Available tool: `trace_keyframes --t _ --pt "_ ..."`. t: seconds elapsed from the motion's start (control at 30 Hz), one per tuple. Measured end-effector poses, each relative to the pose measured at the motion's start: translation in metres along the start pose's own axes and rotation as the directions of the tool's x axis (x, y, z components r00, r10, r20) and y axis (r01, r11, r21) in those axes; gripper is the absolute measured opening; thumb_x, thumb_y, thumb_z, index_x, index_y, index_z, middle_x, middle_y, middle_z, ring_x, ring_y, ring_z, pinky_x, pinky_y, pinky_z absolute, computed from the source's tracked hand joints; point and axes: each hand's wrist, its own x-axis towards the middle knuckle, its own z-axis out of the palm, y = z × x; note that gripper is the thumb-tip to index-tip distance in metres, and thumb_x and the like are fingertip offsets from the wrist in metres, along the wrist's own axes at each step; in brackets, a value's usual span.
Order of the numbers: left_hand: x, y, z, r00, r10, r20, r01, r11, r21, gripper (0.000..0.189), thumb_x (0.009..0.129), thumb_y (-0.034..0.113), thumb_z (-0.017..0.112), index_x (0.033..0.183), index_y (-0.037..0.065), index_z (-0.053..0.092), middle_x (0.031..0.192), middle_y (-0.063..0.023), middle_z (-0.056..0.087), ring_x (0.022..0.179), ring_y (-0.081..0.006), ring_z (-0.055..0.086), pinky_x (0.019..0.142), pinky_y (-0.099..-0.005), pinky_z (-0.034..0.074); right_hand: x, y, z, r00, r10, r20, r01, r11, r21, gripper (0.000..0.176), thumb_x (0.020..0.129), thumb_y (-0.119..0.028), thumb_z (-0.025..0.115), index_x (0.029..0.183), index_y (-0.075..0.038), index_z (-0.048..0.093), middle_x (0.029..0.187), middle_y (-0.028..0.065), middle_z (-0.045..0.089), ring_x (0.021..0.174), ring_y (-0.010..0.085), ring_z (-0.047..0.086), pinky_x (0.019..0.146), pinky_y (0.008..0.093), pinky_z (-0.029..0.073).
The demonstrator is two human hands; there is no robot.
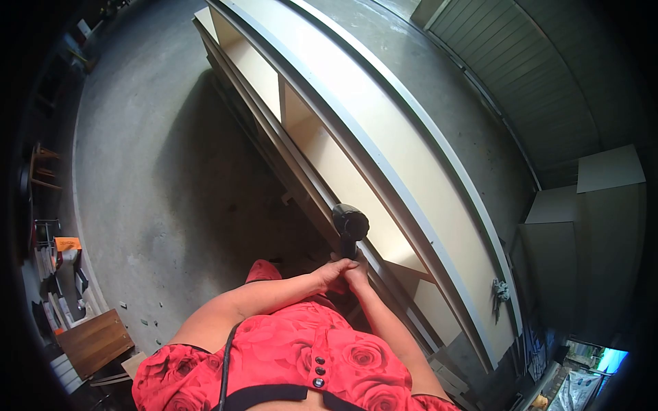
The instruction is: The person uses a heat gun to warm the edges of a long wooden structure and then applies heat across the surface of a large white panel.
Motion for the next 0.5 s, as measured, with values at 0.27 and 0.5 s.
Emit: trace_keyframes --t 0.27,0.5 --pt "-0.027 0.022 -0.003 0.999 -0.006 -0.041 0.007 1.000 0.007 0.074 0.063 0.051 0.071 0.118 0.005 0.054 0.109 -0.0230 0.055 0.095 -0.0382 0.056 0.080 -0.0526 0.047 -0.003 -0.019 0.021 0.997 -0.078 -0.012 0.078 0.996 0.030 0.031 0.070 -0.012 0.076 0.092 0.000 0.057 0.082 0.0056 0.063 0.071 0.0148 0.061 0.064 0.0297 0.049" --pt "-0.030 0.074 -0.053 0.997 0.071 -0.036 -0.071 0.997 0.021 0.071 0.063 0.049 0.071 0.115 0.004 0.054 0.106 -0.0205 0.057 0.090 -0.0367 0.058 0.075 -0.0508 0.049 0.027 -0.071 0.075 0.990 -0.126 -0.066 0.121 0.989 -0.083 0.031 0.070 -0.017 0.077 0.089 0.000 0.059 0.078 0.0042 0.062 0.070 0.0126 0.058 0.063 0.0284 0.047"
